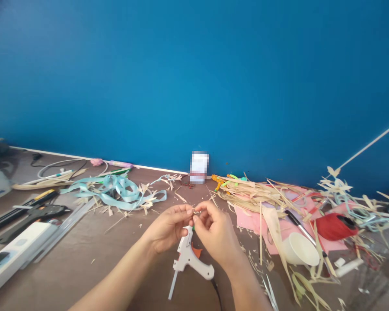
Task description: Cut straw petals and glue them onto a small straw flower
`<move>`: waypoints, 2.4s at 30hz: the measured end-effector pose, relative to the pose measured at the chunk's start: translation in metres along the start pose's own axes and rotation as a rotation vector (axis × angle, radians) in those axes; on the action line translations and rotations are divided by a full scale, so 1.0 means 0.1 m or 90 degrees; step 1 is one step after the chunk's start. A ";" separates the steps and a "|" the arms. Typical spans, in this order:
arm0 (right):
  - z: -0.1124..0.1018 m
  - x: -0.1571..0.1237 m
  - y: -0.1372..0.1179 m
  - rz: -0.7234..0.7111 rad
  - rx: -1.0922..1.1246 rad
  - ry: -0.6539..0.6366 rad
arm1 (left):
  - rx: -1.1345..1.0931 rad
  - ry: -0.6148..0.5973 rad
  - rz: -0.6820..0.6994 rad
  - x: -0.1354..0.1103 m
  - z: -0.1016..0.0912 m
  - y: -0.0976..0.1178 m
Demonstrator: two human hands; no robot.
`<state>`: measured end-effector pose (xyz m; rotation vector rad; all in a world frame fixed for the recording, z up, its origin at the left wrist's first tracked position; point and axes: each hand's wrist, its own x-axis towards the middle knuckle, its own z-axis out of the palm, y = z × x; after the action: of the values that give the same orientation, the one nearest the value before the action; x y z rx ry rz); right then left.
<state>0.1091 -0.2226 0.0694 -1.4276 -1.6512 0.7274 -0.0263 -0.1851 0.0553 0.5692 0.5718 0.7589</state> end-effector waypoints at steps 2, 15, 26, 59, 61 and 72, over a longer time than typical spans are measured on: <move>0.00 0.00 -0.01 -0.003 -0.015 0.000 | 0.013 -0.006 0.005 0.00 0.00 -0.01; -0.04 0.05 0.03 0.055 0.074 0.044 | 0.047 0.021 0.002 -0.02 0.02 0.02; -0.07 0.03 0.00 0.056 0.070 0.031 | 0.133 0.015 0.006 -0.03 0.04 0.02; -0.20 0.05 -0.08 0.103 0.142 0.132 | 0.186 0.018 0.002 -0.02 0.01 0.01; -0.21 0.04 -0.09 0.104 0.142 0.139 | 0.178 0.015 0.002 -0.02 0.01 0.01; -0.22 0.04 -0.05 0.088 0.115 0.139 | 0.203 0.031 0.015 -0.03 0.03 0.02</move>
<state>0.1258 -0.2213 0.0853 -1.4449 -1.2974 0.7496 -0.0268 -0.1873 0.0594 0.8548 0.7391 0.7088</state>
